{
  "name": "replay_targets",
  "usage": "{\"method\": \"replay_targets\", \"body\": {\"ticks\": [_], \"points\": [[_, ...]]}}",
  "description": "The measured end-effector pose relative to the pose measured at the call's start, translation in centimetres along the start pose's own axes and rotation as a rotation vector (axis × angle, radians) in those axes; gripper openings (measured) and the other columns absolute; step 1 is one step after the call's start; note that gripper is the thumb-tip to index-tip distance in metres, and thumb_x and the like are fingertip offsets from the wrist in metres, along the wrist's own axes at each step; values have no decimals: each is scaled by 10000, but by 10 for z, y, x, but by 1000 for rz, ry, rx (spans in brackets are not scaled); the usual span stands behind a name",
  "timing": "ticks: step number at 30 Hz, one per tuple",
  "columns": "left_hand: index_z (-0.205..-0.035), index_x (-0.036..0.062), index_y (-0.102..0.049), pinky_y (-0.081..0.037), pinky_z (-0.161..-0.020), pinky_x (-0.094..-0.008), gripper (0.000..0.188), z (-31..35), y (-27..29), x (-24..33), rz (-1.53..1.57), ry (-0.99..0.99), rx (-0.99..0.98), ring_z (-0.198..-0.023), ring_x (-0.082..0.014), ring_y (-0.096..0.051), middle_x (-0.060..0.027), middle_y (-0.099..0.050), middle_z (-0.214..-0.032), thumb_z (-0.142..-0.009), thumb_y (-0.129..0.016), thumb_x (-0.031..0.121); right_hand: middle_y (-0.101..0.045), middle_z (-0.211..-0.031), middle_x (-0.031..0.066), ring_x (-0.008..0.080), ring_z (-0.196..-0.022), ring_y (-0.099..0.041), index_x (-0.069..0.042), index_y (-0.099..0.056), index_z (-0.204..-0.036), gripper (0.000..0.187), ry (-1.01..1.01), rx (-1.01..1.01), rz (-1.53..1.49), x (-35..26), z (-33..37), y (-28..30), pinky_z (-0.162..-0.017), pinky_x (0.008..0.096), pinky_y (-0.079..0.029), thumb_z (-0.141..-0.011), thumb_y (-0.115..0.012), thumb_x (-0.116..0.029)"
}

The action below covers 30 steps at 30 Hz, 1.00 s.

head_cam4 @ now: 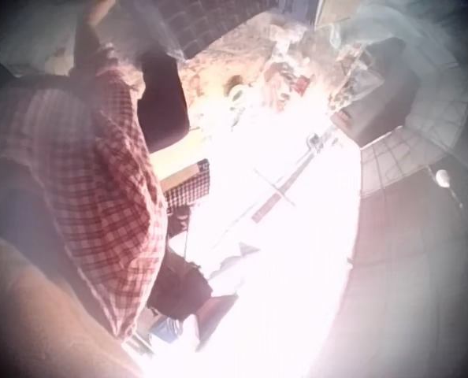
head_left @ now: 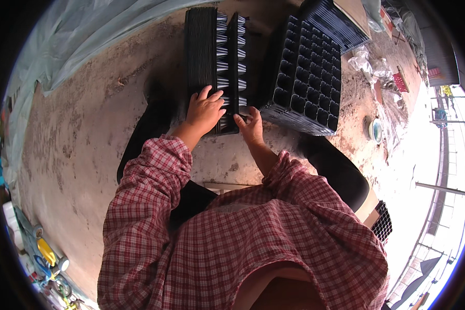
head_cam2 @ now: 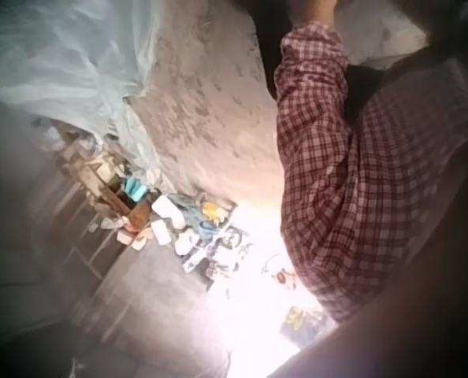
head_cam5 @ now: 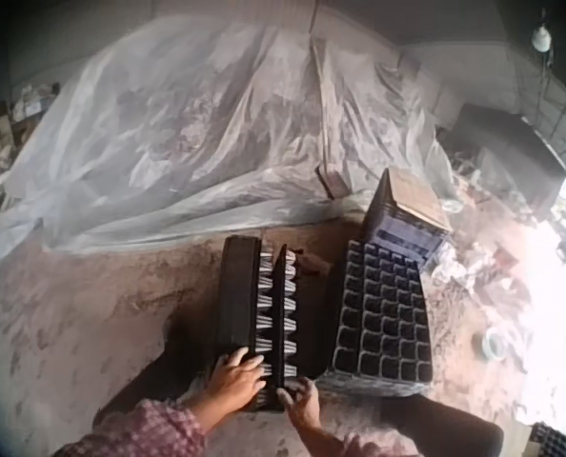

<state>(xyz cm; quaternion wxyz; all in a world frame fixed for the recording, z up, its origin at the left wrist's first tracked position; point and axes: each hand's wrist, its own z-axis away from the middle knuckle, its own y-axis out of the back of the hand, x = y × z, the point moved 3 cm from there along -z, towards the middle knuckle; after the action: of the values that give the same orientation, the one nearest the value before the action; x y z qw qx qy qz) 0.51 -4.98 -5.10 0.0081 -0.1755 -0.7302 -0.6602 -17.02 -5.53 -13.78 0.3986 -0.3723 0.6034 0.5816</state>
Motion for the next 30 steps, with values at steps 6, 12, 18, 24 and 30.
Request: {"method": "replay_targets", "body": {"ticks": [6, 12, 18, 24, 30], "points": [[-1049, 83, -601, -336, -933, -443, 319, -2, 5, 0, 43, 15, -14, -1241, -267, -330, -9, -491, -1268, -783, -620, 257, -407, -1257, 230, 359, -1171, -416, -79, -284, -1358, 760, -72, -244, 219, -11, -6, 7, -961, 375, -378, -682, -631, -109], [-1022, 79, -609, -347, -924, -449, 320, 0, 5, 1, 50, -5, 21, -1240, -281, -331, -33, -504, -1234, -751, -656, 244, -460, -1230, 169, 305, -1141, -466, -88, -547, -1173, 401, 141, -74, 12, -63, -31, 50, -930, 321, -399, -779, -619, -106], [-1028, 81, -614, -354, -930, -460, 307, 0, 7, 1, 54, -4, 0, -1252, -288, -318, -43, -489, -1257, -761, -651, 228, -564, -1126, 52, 139, -1052, -508, -7, -541, -1156, 342, 109, 22, -500, -97, -49, 133, -905, 260, -398, -869, -588, -189], [-1035, 86, -609, -348, -935, -465, 315, 1, 4, 0, 37, 18, 4, -1247, -287, -323, -23, -487, -1264, -763, -646, 240, -573, -1045, 44, 176, -922, -570, -68, -523, -1107, 312, 44, 227, -909, -114, -54, 198, -737, 305, -502, -888, -546, -289], [-1033, 85, -600, -356, -914, -460, 323, 0, 8, 3, 44, 4, 15, -1233, -286, -339, -16, -495, -1254, -754, -651, 240, -560, -1132, 58, 220, -1045, -527, -88, -504, -1181, 406, -76, 277, -1160, -51, -70, 233, -826, 379, -472, -884, -518, -365]]}}
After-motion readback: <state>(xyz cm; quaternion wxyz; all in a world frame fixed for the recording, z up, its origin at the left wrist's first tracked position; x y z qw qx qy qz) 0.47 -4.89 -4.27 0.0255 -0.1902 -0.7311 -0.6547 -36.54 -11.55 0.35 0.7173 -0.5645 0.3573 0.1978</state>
